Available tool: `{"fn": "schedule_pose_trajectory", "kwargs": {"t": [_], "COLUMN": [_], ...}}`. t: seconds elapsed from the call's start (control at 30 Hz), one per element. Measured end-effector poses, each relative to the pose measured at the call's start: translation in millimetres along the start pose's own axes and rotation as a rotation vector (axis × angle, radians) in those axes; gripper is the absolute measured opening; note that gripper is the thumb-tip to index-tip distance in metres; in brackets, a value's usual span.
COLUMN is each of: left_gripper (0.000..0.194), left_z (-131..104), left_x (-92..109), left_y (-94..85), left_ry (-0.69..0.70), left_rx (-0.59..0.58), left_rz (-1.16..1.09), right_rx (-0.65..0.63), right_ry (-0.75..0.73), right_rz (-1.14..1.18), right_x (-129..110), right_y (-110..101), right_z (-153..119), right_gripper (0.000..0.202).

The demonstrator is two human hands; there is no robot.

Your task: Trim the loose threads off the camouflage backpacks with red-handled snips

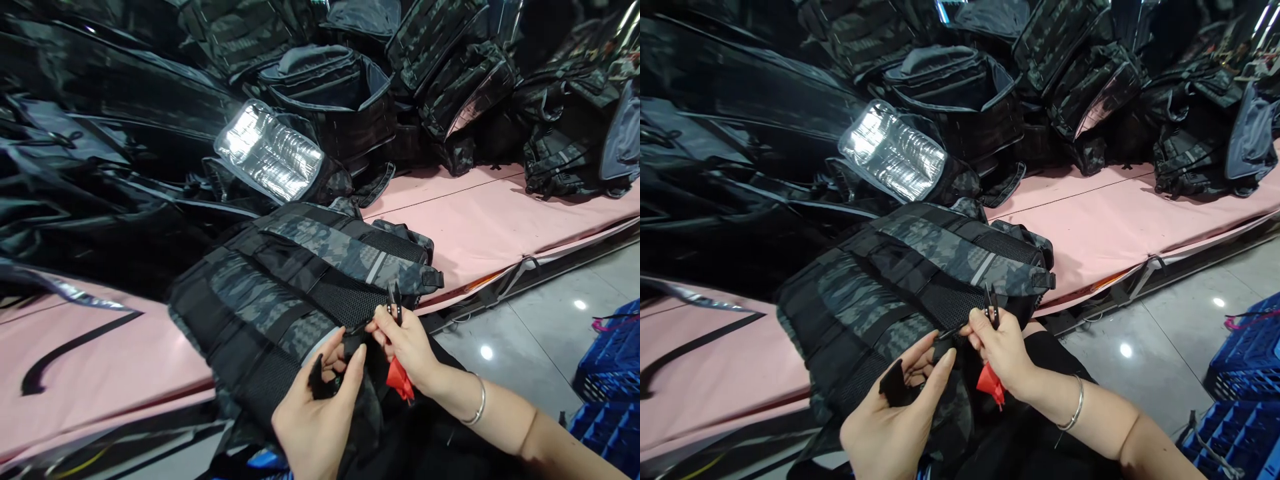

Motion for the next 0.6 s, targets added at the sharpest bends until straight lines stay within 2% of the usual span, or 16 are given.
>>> {"fn": "schedule_pose_trajectory", "kwargs": {"t": [0.17, 0.4, 0.5, 0.6], "left_gripper": [0.043, 0.044, 0.044, 0.043], "left_z": [-1, -3, -3, -3], "left_x": [-2, -5, -8, -11], "left_y": [1.1, 0.4, -1.6, -3.2], "left_ry": [-0.019, 0.012, 0.022, 0.037], "left_rx": [0.041, 0.009, -0.027, -0.035], "left_rz": [-0.017, 0.046, 0.052, 0.071], "right_rx": [0.162, 0.207, 0.17, 0.079], "right_ry": [-0.276, -0.676, -0.803, -0.802], "right_rz": [-0.189, -0.396, -0.474, -0.468], "right_x": [-3, -15, -21, -24], "right_y": [-6, -2, 1, 1], "right_z": [-3, -9, -13, -14], "right_gripper": [0.023, 0.008, 0.015, 0.02]}}
Point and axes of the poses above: each hand's wrist, its own z-axis towards the middle knuckle, its own y-axis out of the palm, x = y × z, the point moved 2 cm from there along z, towards the middle knuckle, and after that the axes turned 10 degrees about -z, right-handed, at the moved point
